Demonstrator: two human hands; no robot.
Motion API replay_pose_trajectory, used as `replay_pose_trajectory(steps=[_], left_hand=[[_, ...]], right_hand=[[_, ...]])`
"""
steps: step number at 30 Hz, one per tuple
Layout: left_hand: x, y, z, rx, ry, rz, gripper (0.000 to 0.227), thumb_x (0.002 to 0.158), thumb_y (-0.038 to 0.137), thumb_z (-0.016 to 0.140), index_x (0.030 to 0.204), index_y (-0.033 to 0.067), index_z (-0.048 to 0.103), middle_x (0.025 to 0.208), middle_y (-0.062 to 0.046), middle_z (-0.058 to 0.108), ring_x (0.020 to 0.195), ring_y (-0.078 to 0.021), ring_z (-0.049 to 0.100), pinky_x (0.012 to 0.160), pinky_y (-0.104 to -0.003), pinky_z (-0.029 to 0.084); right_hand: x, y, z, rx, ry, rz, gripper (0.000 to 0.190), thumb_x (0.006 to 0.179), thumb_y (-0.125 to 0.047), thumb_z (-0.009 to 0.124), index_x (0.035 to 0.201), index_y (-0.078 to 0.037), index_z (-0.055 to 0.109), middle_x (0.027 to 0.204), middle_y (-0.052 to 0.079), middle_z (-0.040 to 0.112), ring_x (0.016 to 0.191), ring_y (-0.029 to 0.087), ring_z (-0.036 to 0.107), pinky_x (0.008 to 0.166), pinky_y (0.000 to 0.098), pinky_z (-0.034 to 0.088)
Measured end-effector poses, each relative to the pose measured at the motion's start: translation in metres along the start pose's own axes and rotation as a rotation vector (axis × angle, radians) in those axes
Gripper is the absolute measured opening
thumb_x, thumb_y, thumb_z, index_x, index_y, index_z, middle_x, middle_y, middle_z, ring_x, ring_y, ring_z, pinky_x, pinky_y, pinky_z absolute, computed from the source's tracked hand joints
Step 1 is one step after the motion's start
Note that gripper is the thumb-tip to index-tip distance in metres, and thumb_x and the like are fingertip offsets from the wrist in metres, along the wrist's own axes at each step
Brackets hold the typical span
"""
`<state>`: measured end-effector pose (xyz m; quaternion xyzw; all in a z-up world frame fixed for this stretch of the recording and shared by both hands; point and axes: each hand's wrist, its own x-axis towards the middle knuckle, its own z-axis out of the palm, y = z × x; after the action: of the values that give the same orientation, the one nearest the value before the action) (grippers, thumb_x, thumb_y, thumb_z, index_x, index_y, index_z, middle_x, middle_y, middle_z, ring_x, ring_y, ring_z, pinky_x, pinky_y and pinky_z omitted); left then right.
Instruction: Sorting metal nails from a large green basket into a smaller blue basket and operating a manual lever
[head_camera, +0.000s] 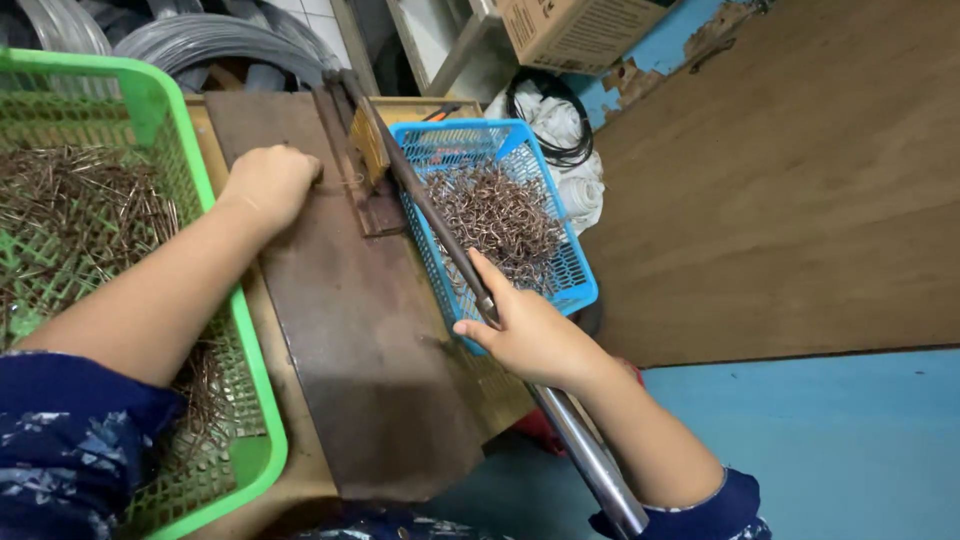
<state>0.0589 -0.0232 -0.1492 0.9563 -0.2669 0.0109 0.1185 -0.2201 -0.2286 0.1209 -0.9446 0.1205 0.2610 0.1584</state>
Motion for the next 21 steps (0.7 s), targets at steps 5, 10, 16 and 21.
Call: replay_pose_trajectory(steps=[5, 10, 16, 21], left_hand=[[-0.011, 0.001, -0.016, 0.033, 0.02, 0.067, 0.025, 0.105, 0.018, 0.059, 0.105, 0.0207, 0.084, 0.098, -0.007, 0.083, 0.103, -0.0291, 0.083, 0.089, -0.044, 0.068], [-0.019, 0.004, -0.022, 0.049, 0.078, 0.094, 0.022, 0.105, 0.019, 0.06, 0.103, 0.0213, 0.082, 0.097, -0.003, 0.081, 0.103, -0.0254, 0.082, 0.09, -0.041, 0.068], [-0.016, 0.009, -0.025, 0.032, 0.014, 0.065, 0.023, 0.105, 0.017, 0.06, 0.103, 0.021, 0.082, 0.096, -0.003, 0.082, 0.1, -0.0262, 0.083, 0.087, -0.042, 0.068], [-0.006, 0.015, -0.013, -0.012, 0.029, 0.034, 0.016, 0.103, 0.018, 0.067, 0.098, 0.0215, 0.083, 0.094, -0.001, 0.081, 0.097, -0.0265, 0.082, 0.086, -0.043, 0.068]], right_hand=[[0.01, 0.008, 0.006, 0.023, -0.016, 0.001, 0.093, 0.097, -0.035, 0.073, 0.175, -0.027, 0.022, 0.108, 0.034, 0.077, 0.11, 0.057, 0.072, 0.091, 0.0606, 0.056], [0.016, 0.014, 0.012, 0.034, 0.004, 0.001, 0.094, 0.096, -0.038, 0.074, 0.174, -0.029, 0.022, 0.103, 0.029, 0.078, 0.109, 0.054, 0.073, 0.089, 0.0583, 0.057], [0.008, 0.003, 0.008, 0.004, -0.011, 0.025, 0.094, 0.097, -0.04, 0.072, 0.175, -0.032, 0.021, 0.109, 0.028, 0.077, 0.114, 0.053, 0.072, 0.092, 0.0576, 0.056], [0.005, 0.001, 0.006, 0.009, -0.02, 0.024, 0.094, 0.097, -0.04, 0.072, 0.175, -0.03, 0.02, 0.112, 0.03, 0.077, 0.116, 0.055, 0.07, 0.095, 0.0602, 0.056]])
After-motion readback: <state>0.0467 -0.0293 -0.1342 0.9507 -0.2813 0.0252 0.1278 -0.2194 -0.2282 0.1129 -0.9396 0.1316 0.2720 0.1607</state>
